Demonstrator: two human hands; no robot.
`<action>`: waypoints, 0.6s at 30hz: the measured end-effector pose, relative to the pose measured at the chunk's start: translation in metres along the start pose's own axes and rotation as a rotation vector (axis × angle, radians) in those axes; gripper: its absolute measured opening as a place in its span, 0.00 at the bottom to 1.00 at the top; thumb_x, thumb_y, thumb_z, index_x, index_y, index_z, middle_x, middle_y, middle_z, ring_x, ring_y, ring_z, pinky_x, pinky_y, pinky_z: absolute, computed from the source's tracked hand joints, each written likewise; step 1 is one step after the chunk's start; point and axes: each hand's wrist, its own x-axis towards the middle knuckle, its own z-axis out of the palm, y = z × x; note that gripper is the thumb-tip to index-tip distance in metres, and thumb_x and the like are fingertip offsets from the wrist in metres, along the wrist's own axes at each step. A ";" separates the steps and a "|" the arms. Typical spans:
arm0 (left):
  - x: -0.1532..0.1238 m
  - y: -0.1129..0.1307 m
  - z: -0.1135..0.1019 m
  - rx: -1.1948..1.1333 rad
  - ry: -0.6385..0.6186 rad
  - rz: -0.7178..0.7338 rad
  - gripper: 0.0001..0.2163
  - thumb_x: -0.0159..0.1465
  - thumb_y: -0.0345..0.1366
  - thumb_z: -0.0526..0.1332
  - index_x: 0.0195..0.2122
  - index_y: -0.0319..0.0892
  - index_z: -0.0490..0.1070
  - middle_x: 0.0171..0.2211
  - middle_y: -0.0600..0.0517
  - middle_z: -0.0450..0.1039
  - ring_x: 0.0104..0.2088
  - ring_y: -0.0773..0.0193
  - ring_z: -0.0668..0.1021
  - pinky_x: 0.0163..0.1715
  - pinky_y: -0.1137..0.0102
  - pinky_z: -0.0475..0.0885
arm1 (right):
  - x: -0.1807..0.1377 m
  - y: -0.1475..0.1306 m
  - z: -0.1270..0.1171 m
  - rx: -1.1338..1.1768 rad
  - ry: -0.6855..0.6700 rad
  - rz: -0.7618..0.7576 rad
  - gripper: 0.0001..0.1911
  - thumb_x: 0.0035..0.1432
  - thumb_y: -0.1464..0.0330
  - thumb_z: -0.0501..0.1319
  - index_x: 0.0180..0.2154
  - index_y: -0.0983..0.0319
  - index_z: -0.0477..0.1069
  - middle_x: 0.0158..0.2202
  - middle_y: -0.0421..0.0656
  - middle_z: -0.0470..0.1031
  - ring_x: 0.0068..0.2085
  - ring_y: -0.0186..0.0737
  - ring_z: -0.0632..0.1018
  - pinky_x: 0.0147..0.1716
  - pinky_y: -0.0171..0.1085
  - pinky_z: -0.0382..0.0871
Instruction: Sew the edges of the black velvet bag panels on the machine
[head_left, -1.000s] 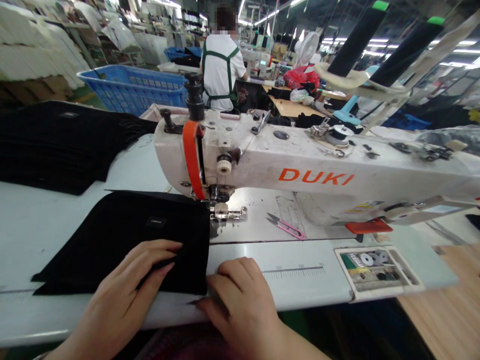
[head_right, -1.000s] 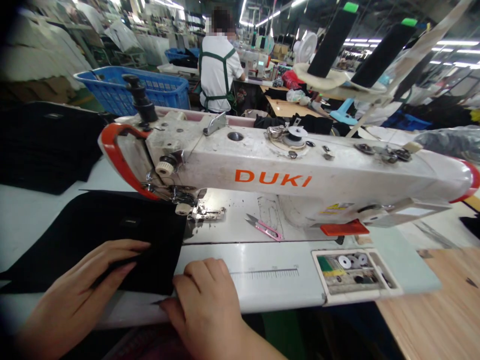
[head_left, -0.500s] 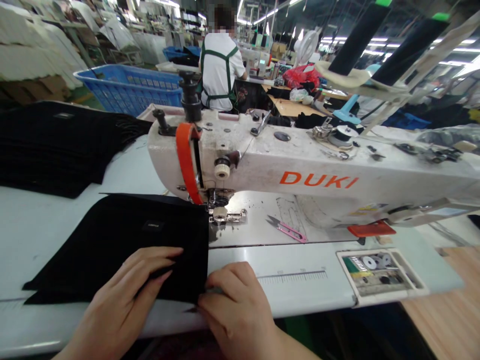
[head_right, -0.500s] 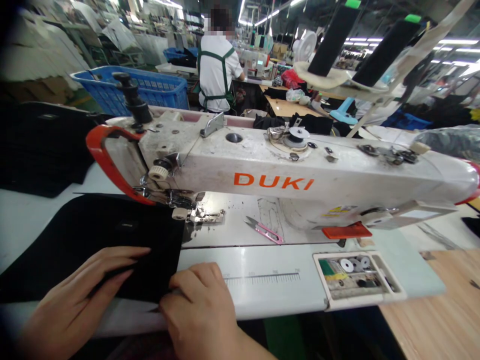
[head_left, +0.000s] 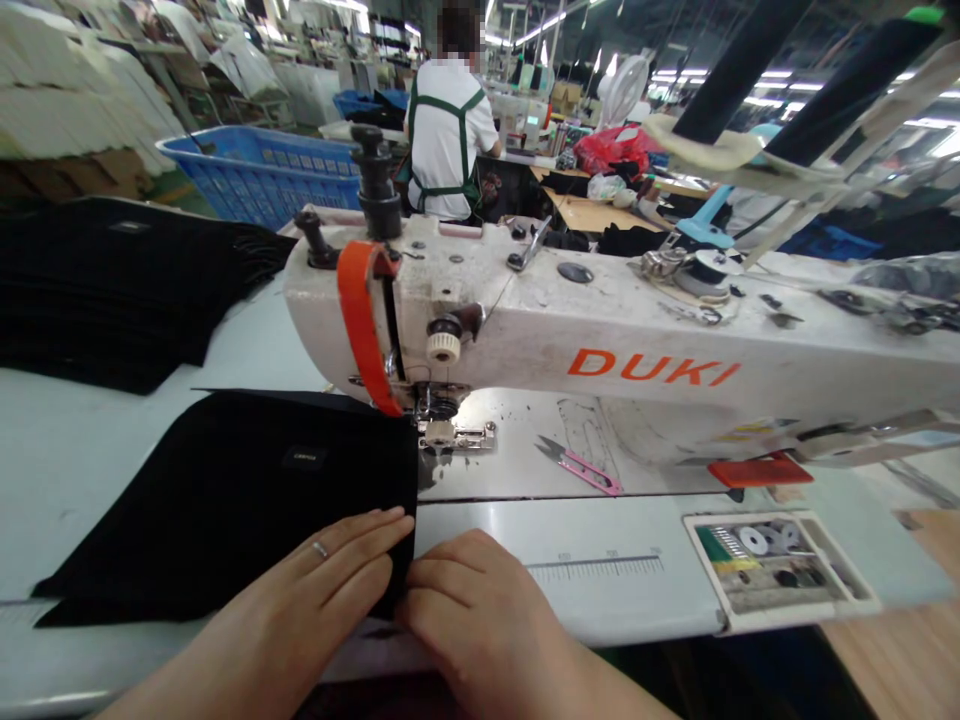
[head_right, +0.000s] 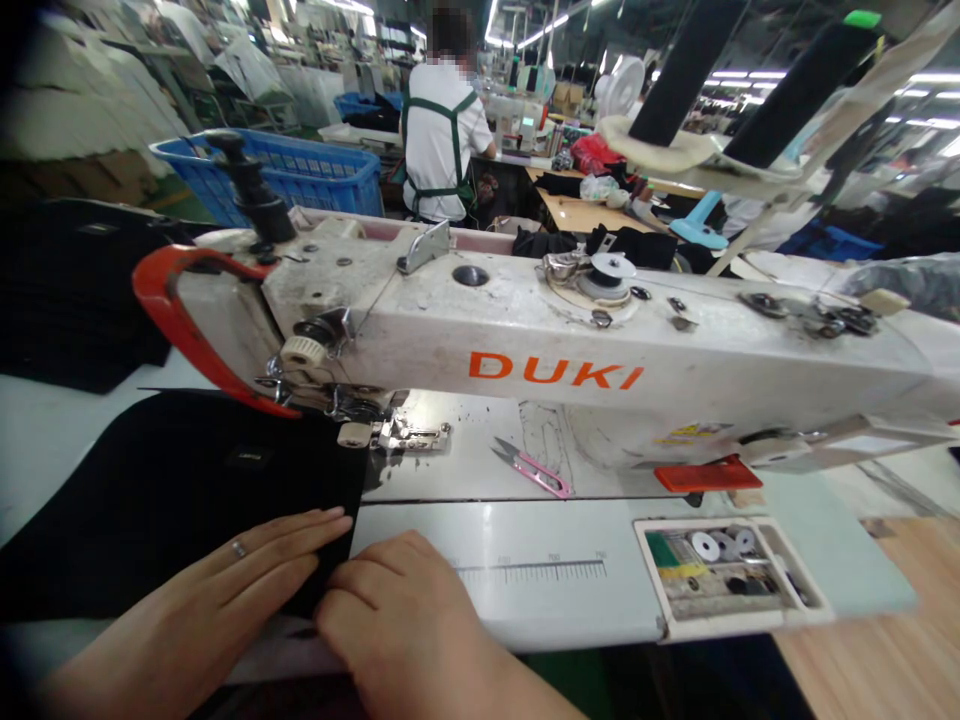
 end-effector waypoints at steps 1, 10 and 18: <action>0.000 0.000 0.001 -0.009 0.001 -0.003 0.24 0.65 0.23 0.55 0.62 0.42 0.71 0.67 0.48 0.70 0.66 0.56 0.73 0.64 0.62 0.74 | 0.002 0.001 -0.003 -0.012 -0.022 -0.003 0.13 0.76 0.72 0.51 0.41 0.63 0.74 0.37 0.42 0.80 0.39 0.39 0.78 0.41 0.39 0.73; 0.003 -0.003 0.001 -0.026 -0.057 -0.006 0.24 0.66 0.24 0.57 0.62 0.43 0.70 0.66 0.47 0.71 0.67 0.56 0.71 0.68 0.62 0.70 | 0.005 0.003 0.007 -0.202 0.066 -0.144 0.12 0.71 0.74 0.58 0.33 0.63 0.73 0.30 0.41 0.74 0.31 0.40 0.72 0.29 0.40 0.65; 0.019 -0.022 -0.002 -0.065 -0.038 -0.005 0.23 0.66 0.22 0.55 0.61 0.43 0.71 0.63 0.48 0.74 0.65 0.57 0.74 0.67 0.61 0.71 | 0.015 0.008 0.004 -0.234 0.009 -0.091 0.11 0.71 0.74 0.60 0.33 0.62 0.72 0.31 0.42 0.75 0.33 0.40 0.73 0.32 0.40 0.67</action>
